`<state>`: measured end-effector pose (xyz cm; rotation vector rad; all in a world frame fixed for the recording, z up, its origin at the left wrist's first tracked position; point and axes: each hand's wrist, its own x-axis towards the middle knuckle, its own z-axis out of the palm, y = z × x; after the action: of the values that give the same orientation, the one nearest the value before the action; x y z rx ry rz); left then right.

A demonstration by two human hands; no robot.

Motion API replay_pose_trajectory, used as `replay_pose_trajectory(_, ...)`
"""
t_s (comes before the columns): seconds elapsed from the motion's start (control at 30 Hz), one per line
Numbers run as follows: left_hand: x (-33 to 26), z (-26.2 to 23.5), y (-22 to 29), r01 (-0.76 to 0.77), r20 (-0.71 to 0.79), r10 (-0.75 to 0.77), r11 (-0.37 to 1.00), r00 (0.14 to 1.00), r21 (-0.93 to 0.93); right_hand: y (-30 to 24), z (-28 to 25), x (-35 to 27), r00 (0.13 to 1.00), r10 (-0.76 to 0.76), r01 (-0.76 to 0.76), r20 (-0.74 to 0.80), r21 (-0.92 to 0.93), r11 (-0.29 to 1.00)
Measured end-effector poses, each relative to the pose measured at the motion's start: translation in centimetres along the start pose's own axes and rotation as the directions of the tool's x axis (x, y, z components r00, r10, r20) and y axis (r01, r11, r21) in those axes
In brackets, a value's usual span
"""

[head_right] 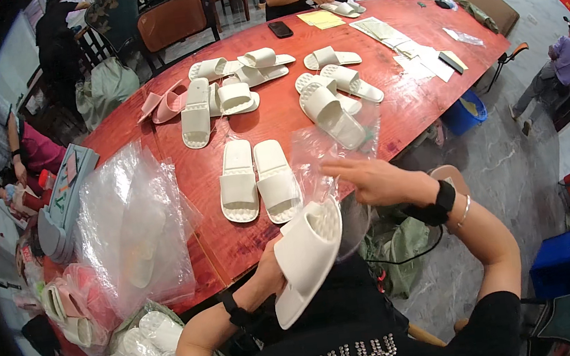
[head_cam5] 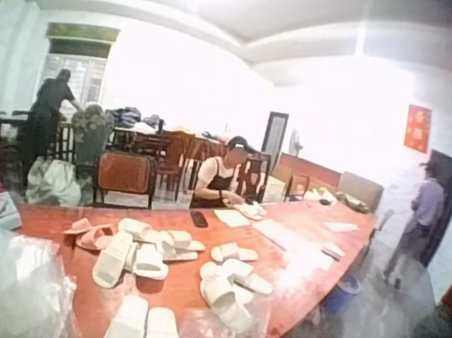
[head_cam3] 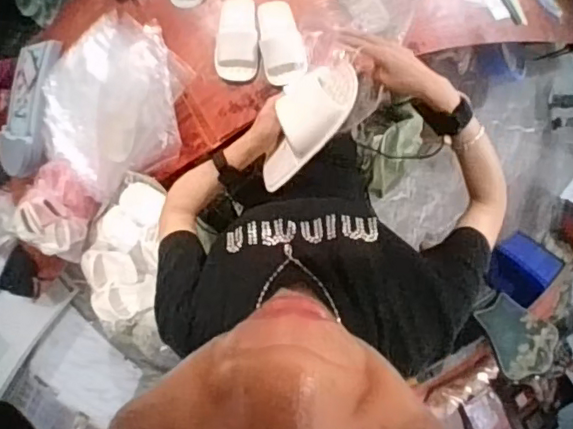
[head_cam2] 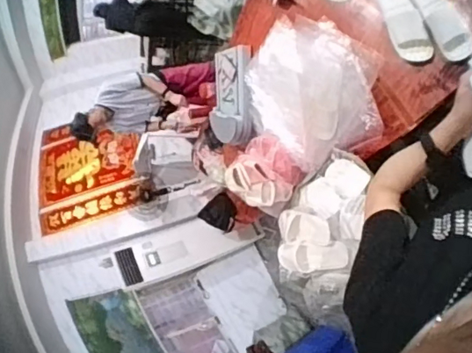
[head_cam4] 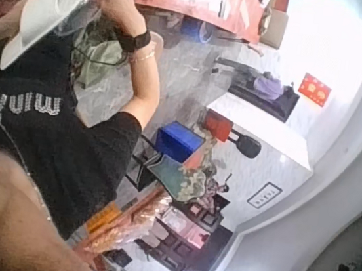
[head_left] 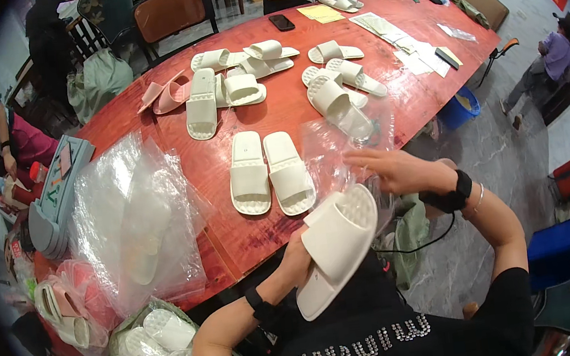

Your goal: Packing pairs of white slippers into clear plastic bags and placing them into a larger transport sack.

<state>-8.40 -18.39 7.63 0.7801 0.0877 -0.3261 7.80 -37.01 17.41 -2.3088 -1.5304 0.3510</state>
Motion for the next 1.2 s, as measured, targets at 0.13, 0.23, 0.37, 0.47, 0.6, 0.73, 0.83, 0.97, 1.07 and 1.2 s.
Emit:
replay_pose_trajectory(0.13,0.3,-2.0,-0.9,-0.108,-0.224,0.121,0.992,0.967,0.066,-3.0,1.3,0.5,0.982,-0.118,0.119,0.150,0.006,0.993)
replay_pose_trajectory(0.23,0.5,-3.7,-1.6,-0.209,-0.305,0.258,0.961,0.917,0.182,-5.6,2.5,1.1,0.960,-0.247,0.255,0.130,-0.046,0.966)
replay_pose_trajectory(0.37,1.4,-6.9,-6.1,-0.310,0.103,0.706,0.172,0.701,0.935,-8.9,3.3,1.9,0.897,-0.369,0.398,0.243,-0.085,0.913)
replay_pose_trajectory(0.47,0.7,-4.0,-2.6,-0.263,0.077,0.846,0.077,0.528,0.962,-11.5,4.1,3.0,0.833,-0.452,0.491,0.319,-0.051,0.870)
replay_pose_trajectory(0.6,1.1,-3.1,-0.7,0.110,-0.597,0.572,0.664,0.562,0.740,-13.3,6.4,3.1,0.622,-0.705,0.718,0.341,0.112,0.687)
replay_pose_trajectory(0.73,-0.3,-4.0,3.8,0.215,-0.033,0.799,-0.121,0.600,0.969,-12.5,7.6,3.3,0.657,-0.749,0.725,0.090,0.201,0.659)
replay_pose_trajectory(0.83,1.3,-8.7,4.1,0.408,0.473,0.490,-0.872,0.732,0.272,-11.0,8.2,4.1,0.770,-0.612,0.638,-0.181,0.231,0.734)
replay_pose_trajectory(0.97,2.3,-8.9,4.9,0.214,-0.208,0.736,0.088,0.644,0.973,-7.2,9.0,5.0,0.886,-0.374,0.450,-0.274,0.309,0.838)
replay_pose_trajectory(1.07,-1.3,-6.4,5.3,0.079,-0.080,0.222,0.014,0.972,0.997,-5.6,8.7,4.6,0.978,0.004,0.133,-0.207,0.644,0.753)
replay_pose_trajectory(1.2,-7.3,-3.6,2.1,-0.318,0.584,0.444,-0.539,0.680,0.780,-5.8,7.5,7.0,0.946,0.235,0.092,-0.224,0.879,0.469)
